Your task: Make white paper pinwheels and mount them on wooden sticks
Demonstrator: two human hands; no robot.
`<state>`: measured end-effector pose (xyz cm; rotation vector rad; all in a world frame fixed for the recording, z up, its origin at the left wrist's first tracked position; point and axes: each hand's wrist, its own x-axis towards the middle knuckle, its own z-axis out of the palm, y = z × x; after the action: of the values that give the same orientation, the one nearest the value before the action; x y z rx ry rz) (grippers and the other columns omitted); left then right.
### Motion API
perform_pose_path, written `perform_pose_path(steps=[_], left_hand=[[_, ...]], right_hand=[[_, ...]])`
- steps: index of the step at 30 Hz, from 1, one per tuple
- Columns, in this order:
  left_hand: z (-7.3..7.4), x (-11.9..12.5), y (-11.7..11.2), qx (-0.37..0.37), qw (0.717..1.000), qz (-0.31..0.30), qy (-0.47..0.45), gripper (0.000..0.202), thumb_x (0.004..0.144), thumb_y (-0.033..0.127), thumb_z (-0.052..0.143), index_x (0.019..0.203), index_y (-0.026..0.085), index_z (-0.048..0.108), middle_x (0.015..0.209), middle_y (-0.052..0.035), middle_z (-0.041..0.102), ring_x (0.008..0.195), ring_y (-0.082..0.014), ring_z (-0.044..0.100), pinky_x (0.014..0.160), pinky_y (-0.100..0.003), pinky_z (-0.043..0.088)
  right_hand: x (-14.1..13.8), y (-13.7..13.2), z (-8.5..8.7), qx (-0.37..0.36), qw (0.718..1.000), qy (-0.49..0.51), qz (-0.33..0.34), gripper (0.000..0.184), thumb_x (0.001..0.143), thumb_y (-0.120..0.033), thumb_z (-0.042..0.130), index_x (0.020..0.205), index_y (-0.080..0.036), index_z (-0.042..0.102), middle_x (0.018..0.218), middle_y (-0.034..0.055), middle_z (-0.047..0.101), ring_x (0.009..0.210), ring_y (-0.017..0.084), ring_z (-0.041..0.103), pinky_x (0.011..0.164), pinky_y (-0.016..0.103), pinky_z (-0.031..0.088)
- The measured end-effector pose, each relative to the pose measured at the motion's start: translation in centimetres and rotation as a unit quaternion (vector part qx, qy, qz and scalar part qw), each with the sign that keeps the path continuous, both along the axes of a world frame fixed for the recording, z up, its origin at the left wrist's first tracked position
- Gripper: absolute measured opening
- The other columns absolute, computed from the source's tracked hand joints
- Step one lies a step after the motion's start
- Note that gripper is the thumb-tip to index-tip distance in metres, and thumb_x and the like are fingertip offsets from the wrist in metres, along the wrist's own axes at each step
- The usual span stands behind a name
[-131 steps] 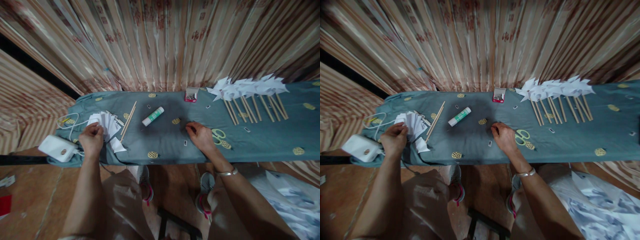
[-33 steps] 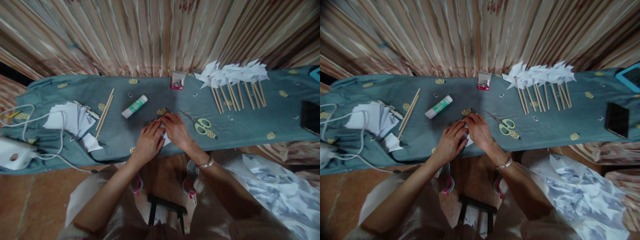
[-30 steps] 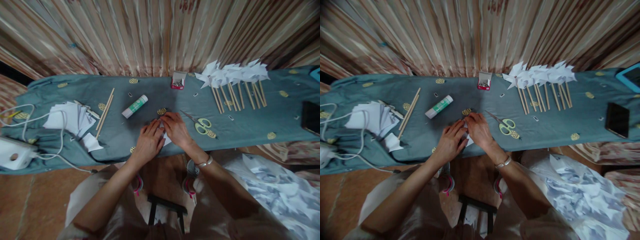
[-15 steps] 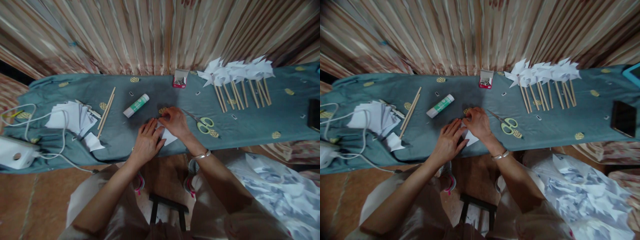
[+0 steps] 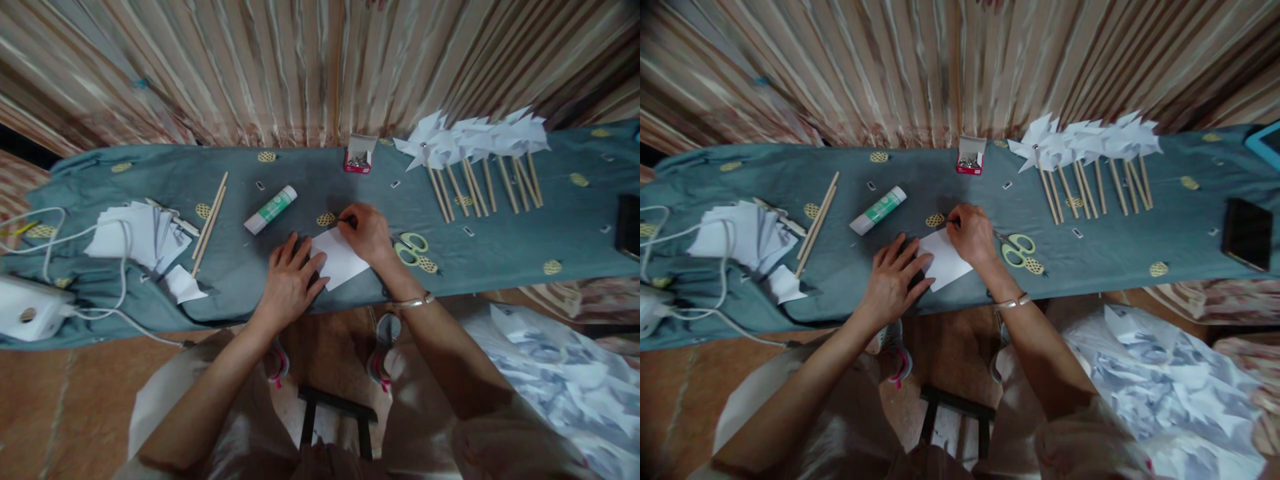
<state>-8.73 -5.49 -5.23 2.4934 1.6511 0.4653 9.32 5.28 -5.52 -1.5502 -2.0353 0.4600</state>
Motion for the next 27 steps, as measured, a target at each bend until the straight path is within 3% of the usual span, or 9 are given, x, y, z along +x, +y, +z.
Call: perform_pose_path(steps=[8,16,21,24,27], left_hand=[[-0.2,-0.2,0.0,0.004,1.0,-0.002,-0.006,0.04,0.093,0.041,0.056,0.125,0.019,0.064,0.144,-0.0156,0.053,0.141,-0.0419,0.036,0.107,-0.057,0.037],[-0.5,-0.6,0.3,0.007,0.999,-0.004,-0.037,0.036,0.095,0.039,0.054,0.123,0.021,0.065,0.142,-0.0129,0.056,0.141,-0.0399,0.037,0.106,-0.057,0.038],[-0.5,-1.3,0.9,-0.003,0.999,-0.013,-0.038,0.04,0.094,0.015,0.043,0.13,0.018,0.06,0.141,-0.0111,0.058,0.141,-0.0351,0.039,0.106,-0.055,0.04],[-0.3,-1.4,1.2,0.005,0.999,-0.011,-0.036,0.039,0.093,0.014,0.044,0.128,0.019,0.061,0.137,-0.0115,0.061,0.14,-0.034,0.041,0.105,-0.055,0.04],[-0.2,-1.5,1.5,0.031,0.999,-0.015,-0.03,0.036,0.094,0.015,0.045,0.125,0.02,0.063,0.133,-0.0117,0.064,0.139,-0.0329,0.043,0.104,-0.056,0.041]], right_hand=[[1.1,0.8,-0.7,0.038,0.999,0.014,-0.004,0.025,0.075,-0.007,0.048,0.083,-0.018,0.068,0.088,0.0089,0.071,0.087,0.024,0.062,0.084,0.039,0.048],[2.9,-0.2,0.6,0.064,0.995,0.08,0.008,0.029,0.082,-0.011,0.045,0.094,-0.019,0.07,0.097,0.007,0.075,0.09,0.023,0.068,0.086,0.038,0.053],[3.1,-4.1,1.6,0.104,0.988,0.057,0.094,0.028,0.086,-0.012,0.045,0.102,-0.02,0.067,0.106,0.0081,0.073,0.103,0.024,0.065,0.095,0.043,0.052],[2.7,-6.5,1.9,0.102,0.982,0.028,0.157,0.026,0.088,-0.017,0.05,0.109,-0.018,0.065,0.114,0.0107,0.071,0.109,0.026,0.064,0.099,0.046,0.051],[2.6,-8.1,1.8,0.06,0.974,-0.015,0.22,0.036,0.088,-0.025,0.058,0.122,-0.015,0.06,0.128,0.0158,0.064,0.12,0.03,0.058,0.103,0.05,0.049]])
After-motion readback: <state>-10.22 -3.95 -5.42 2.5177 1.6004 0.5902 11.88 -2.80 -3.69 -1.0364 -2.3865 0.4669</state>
